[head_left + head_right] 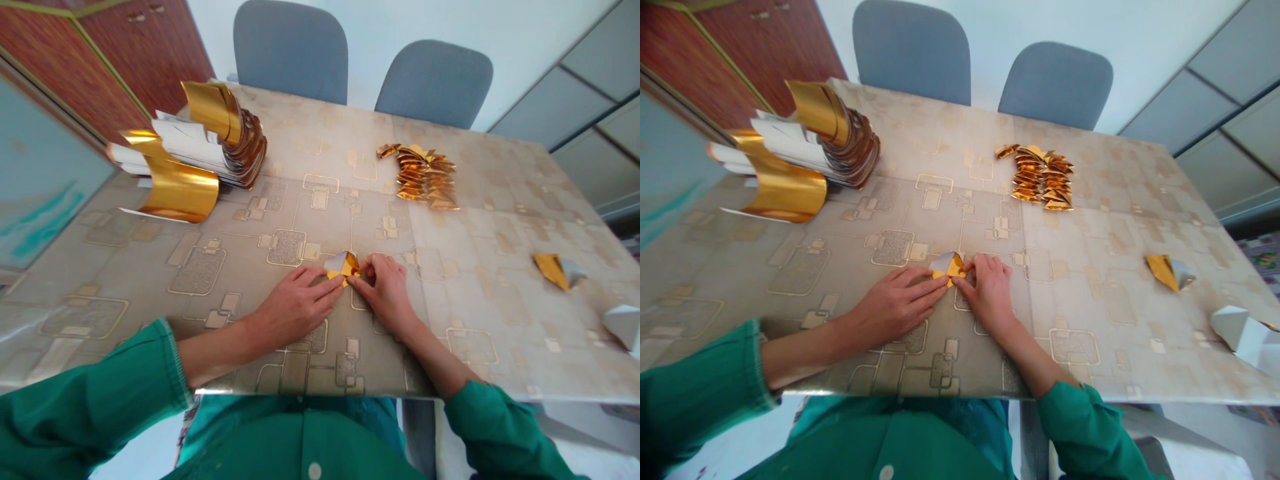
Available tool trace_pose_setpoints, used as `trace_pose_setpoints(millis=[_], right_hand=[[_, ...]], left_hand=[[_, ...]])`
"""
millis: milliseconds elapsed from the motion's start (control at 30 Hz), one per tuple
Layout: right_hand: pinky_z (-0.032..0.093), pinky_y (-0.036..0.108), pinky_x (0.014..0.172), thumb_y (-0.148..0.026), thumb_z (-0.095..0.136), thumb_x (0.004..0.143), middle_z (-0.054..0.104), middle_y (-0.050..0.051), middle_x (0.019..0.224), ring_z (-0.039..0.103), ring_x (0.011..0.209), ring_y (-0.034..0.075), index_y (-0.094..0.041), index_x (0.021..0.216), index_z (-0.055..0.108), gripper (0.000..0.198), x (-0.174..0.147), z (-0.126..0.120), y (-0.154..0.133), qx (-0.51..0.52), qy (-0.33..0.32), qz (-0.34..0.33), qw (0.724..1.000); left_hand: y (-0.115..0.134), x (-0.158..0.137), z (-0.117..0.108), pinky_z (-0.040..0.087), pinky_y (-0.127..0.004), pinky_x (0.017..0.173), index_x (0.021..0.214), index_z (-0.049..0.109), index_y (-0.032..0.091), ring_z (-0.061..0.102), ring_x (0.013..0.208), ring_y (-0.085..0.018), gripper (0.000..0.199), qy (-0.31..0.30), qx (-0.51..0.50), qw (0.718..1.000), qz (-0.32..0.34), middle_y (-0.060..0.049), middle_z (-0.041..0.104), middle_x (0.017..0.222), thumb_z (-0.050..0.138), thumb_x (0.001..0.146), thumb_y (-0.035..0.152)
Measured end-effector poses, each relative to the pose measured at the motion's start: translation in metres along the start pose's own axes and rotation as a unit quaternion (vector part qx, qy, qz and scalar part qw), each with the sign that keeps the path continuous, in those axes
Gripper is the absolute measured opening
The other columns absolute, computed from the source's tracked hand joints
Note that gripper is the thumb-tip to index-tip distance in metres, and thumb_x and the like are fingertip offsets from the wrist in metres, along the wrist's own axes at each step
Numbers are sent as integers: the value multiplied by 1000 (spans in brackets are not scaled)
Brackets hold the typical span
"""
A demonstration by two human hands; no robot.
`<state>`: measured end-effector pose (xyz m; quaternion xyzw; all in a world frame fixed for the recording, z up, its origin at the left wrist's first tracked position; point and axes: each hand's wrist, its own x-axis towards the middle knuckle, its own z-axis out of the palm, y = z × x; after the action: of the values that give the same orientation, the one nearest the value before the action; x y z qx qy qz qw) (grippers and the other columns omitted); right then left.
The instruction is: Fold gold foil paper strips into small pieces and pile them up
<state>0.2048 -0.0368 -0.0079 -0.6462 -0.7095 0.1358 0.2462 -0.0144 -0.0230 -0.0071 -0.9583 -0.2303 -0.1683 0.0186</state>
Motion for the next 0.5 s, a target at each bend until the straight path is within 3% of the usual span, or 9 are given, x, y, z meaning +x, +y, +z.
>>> trace_pose_setpoints(millis=[267,500], right_hand=[[33,33,74,-23,64,84,60,0,78,54,78,20,-23,83,56,8,3,-5,6,45,-12,9,999],[31,36,80,-30,64,87,63,1,84,55,86,22,-23,83,57,11,-3,3,-6,12,13,-1,1000]], left_hand=[[1,0,0,44,-44,98,127,62,17,55,116,-27,32,-16,-24,999,-26,-5,64,134,53,99,29],[1,0,1,44,-45,102,130,59,14,53,117,-27,36,-23,-38,998,-36,-8,63,134,56,96,26]])
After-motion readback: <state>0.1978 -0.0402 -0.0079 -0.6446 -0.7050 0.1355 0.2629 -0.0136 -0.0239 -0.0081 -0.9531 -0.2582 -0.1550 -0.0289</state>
